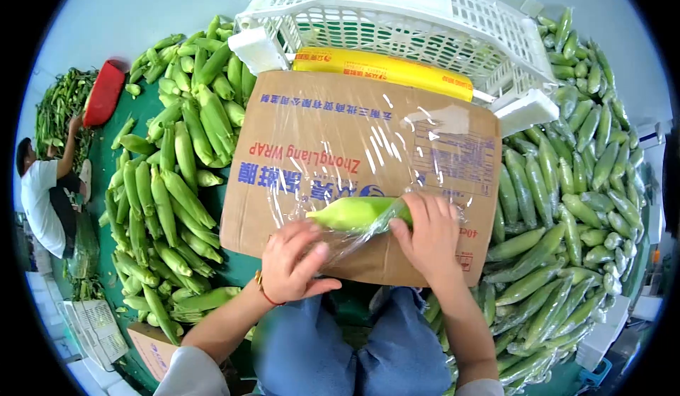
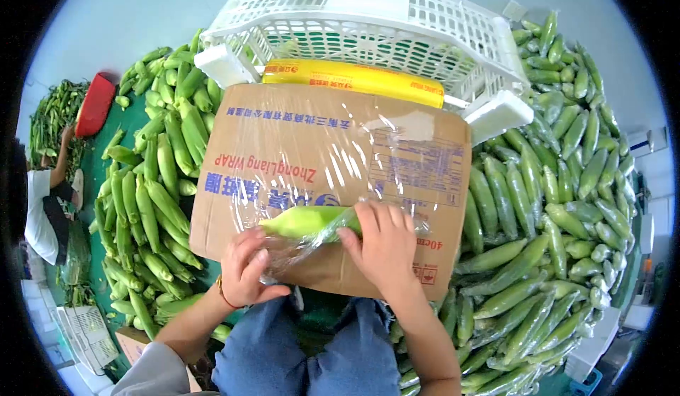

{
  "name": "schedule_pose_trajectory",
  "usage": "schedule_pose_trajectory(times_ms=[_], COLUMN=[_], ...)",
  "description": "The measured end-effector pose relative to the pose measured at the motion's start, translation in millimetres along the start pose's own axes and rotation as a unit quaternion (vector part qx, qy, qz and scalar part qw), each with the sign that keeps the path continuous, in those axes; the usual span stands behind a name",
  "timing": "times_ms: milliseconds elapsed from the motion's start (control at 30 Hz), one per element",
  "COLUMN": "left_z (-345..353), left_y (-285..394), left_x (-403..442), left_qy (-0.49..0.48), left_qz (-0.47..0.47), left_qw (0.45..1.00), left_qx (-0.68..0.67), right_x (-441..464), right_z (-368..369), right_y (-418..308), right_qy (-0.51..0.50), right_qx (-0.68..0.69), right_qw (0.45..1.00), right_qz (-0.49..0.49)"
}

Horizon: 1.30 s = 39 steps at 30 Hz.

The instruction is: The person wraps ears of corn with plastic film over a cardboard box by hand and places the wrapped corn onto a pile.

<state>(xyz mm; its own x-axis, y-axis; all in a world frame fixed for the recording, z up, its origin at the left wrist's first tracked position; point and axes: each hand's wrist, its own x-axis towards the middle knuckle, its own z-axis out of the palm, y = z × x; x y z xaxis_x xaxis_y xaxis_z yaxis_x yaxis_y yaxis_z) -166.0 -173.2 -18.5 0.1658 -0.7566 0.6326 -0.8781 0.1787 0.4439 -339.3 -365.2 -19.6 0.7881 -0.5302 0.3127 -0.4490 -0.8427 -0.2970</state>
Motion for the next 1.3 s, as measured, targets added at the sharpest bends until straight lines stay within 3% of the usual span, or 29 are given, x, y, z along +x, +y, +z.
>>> schedule_pose_trajectory(times_ms=[67, 100, 133, 167, 200, 233, 267, 300, 367, 400, 433, 467, 500, 533, 600, 700, 800, 867, 900, 1000, 1133, 1167, 1267, 1300], left_z=[-13.4, -27.5, -37.9, -38.3, -39.2, -34.7, -17.1, 4.1, 48.3, 51.7, 49.7, 36.1, 16.1, 5.6, -5.8, 2.8, 38.0, 65.5, 73.2, 85.7, 93.0, 93.8, 92.5, 88.2], left_y=[-11.7, -26.4, -20.4, -21.8, -35.0, -38.2, -50.3, -64.1, -79.7, -56.5, -45.0, -28.3, 6.5, 17.3, 27.4, 16.4, -33.5, -81.0, -96.3, -112.8, -112.7, -109.8, -108.1, -104.8], left_x=[-31.3, -28.0, -16.6, 3.7, 45.5, 88.4, 109.3, 120.2, 120.8, 126.2, 114.0, 102.5, 92.3, 66.3, 44.8, 45.7, 83.5, 122.4, 141.2, 171.6, 177.7, 177.9, 175.3, 177.7], left_qy=[-0.131, -0.141, -0.193, -0.020, 0.025, 0.017, -0.040, -0.099, -0.363, -0.367, -0.312, -0.295, -0.377, -0.303, -0.341, -0.364, -0.264, -0.227, -0.237, -0.400, -0.424, -0.431, -0.432, -0.433], left_qz=[-0.058, 0.012, -0.164, -0.344, -0.214, -0.154, -0.161, -0.169, -0.083, -0.074, -0.078, -0.021, -0.146, -0.085, -0.078, -0.094, -0.088, -0.064, -0.044, -0.009, -0.020, -0.027, -0.049, -0.052], left_qw=[0.985, 0.987, 0.959, 0.939, 0.977, 0.988, 0.986, 0.977, 0.925, 0.915, 0.937, 0.948, 0.906, 0.947, 0.932, 0.921, 0.952, 0.963, 0.964, 0.906, 0.892, 0.887, 0.885, 0.887], left_qx=[0.099, 0.075, 0.124, 0.011, 0.012, 0.024, -0.029, -0.081, 0.071, 0.149, 0.137, 0.115, 0.126, 0.067, 0.094, 0.101, 0.129, 0.130, 0.113, 0.141, 0.154, 0.165, 0.166, 0.155], right_x=[0.1, 5.1, 9.7, 14.3, 12.5, 15.1, 18.7, 22.9, 27.2, 28.9, 26.2, 20.5, 15.8, 9.5, -1.2, 8.3, 5.2, 15.1, 27.6, 74.0, 79.0, 69.6, 32.4, 16.3], right_z=[5.5, 5.7, 6.1, 7.3, 8.3, 11.5, 14.6, 16.9, 21.2, 20.6, 14.7, 4.8, -2.8, -7.8, -17.2, -25.6, -20.2, -5.4, 0.0, 11.9, 10.0, 5.4, -24.9, -35.0], right_y=[-1.7, -0.7, 0.1, -1.3, -1.6, 1.8, 4.8, 7.6, 11.9, 15.4, 14.0, 7.3, -0.8, -11.2, -28.6, -31.0, -20.5, -13.3, -7.5, 15.4, 10.7, 6.6, -8.3, -14.3], right_qy=[0.011, 0.024, 0.034, 0.063, 0.054, 0.055, 0.056, 0.093, 0.083, 0.077, 0.037, -0.003, -0.042, -0.060, -0.101, -0.236, 0.029, 0.034, 0.031, -0.024, -0.096, -0.054, -0.160, -0.236], right_qx=[0.000, -0.006, -0.014, -0.014, -0.006, -0.001, 0.004, 0.012, 0.009, 0.006, 0.001, -0.002, -0.003, -0.002, 0.000, 0.059, 0.019, 0.004, -0.021, -0.055, 0.017, 0.037, 0.048, 0.082], right_qw=[1.000, 1.000, 0.999, 0.998, 0.998, 0.998, 0.998, 0.994, 0.995, 0.996, 0.999, 1.000, 0.999, 0.998, 0.995, 0.963, 0.996, 0.991, 0.989, 0.988, 0.987, 0.988, 0.970, 0.956], right_qz=[0.007, 0.005, 0.003, 0.001, -0.009, -0.020, -0.030, -0.050, -0.049, -0.049, -0.028, -0.004, 0.018, 0.008, -0.018, 0.115, -0.077, -0.129, -0.140, -0.146, -0.126, -0.141, -0.177, -0.153])
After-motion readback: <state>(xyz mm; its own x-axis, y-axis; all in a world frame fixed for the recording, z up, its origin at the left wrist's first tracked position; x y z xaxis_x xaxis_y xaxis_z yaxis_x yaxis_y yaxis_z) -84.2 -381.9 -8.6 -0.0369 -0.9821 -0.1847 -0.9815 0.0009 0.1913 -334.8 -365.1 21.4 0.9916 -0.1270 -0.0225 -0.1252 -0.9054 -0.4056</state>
